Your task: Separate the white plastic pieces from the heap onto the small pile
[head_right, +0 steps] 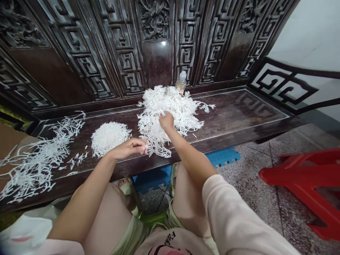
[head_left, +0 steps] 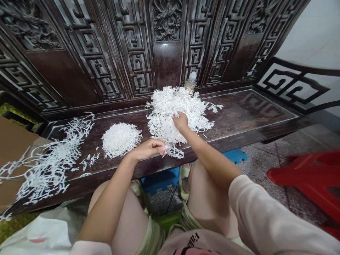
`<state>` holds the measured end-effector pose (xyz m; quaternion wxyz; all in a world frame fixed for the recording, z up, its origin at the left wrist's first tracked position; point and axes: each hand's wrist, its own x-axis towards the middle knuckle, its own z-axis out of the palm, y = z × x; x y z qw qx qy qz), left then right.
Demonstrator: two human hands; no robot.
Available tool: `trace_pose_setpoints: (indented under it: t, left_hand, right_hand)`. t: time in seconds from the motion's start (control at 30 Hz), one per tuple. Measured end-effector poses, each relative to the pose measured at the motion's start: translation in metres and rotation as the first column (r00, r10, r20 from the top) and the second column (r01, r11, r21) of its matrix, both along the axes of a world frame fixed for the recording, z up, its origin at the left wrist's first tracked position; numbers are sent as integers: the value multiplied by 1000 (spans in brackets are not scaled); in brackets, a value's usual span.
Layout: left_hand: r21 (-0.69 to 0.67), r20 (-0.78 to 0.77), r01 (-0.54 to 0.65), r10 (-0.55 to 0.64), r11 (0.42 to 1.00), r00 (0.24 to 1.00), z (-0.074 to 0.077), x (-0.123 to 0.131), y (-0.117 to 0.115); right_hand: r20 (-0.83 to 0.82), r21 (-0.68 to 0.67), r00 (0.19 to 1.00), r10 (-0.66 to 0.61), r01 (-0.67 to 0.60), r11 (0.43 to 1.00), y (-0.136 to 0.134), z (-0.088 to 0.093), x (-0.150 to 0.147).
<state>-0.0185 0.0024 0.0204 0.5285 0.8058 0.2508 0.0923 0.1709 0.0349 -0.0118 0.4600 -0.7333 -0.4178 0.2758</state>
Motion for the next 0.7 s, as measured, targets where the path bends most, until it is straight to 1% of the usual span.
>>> trace_pose_setpoints:
  t: [0.03, 0.07, 0.1, 0.13, 0.17, 0.2, 0.27, 0.33, 0.37, 0.43, 0.47, 0.5, 0.57, 0.63, 0.67, 0.7]
  left_hand:
    - [64, -41, -122, 125, 990, 991, -1, -6, 4]
    - [158, -86, -287, 303, 945, 949, -3, -14, 11]
    - [270, -141, -440, 488, 856, 862, -6, -24, 20]
    - [387, -207, -525, 626, 758, 752, -11, -35, 30]
    - [504, -291, -548, 729, 668, 620, -16, -47, 39]
    - [597, -366, -538, 798, 596, 479, -21, -58, 48]
    - [635, -423, -533, 829, 559, 366, -32, -78, 59]
    - [642, -471, -543, 837, 541, 278, -43, -89, 64]
    - [659, -484, -545, 847, 519, 221, -48, -91, 65]
    - [704, -478, -545, 871, 455, 110, -59, -90, 66]
    - [721, -463, -549, 884, 422, 72, -63, -89, 66]
    - [730, -443, -560, 895, 392, 49, -67, -87, 66]
    - [719, -415, -605, 909, 344, 23, -73, -83, 66]
    - [710, -363, -654, 931, 262, -21, -76, -79, 64]
    - [711, -312, -677, 948, 189, -62, -76, -76, 63]
    - [715, -252, -689, 963, 116, -99, -76, -74, 61]
  right_hand:
    - [-54, -34, 998, 29, -30, 999, 1, 0, 6]
    - [-133, -61, 987, 86, -95, 994, 1, 0, 9]
    - [-214, -70, 967, 142, -160, 985, -1, 0, 10]
    - [-292, -68, 937, 194, -223, 972, -3, -1, 8]
    - [-358, -62, 904, 236, -275, 960, -6, -1, 5]
    - [-406, -57, 875, 263, -311, 949, -9, -2, 0]
    - [-463, -64, 832, 305, -375, 925, -11, -4, -8]
    - [-481, -92, 810, 336, -428, 899, -10, -7, -12]
    - [-474, -111, 811, 342, -441, 891, -8, -10, -13]
    - [-433, -170, 837, 336, -441, 881, -2, -18, -12]
    - [-394, -205, 860, 323, -425, 881, 1, -23, -11]
    - [-355, -235, 879, 317, -412, 880, 4, -29, -10]
    - [-259, -282, 915, 310, -378, 882, 9, -38, -9]
    - [-173, -274, 943, 283, -322, 906, 14, -45, -10]
    - [-148, -250, 955, 256, -286, 925, 16, -47, -11]
    - [-170, -224, 962, 215, -250, 942, 18, -48, -12]
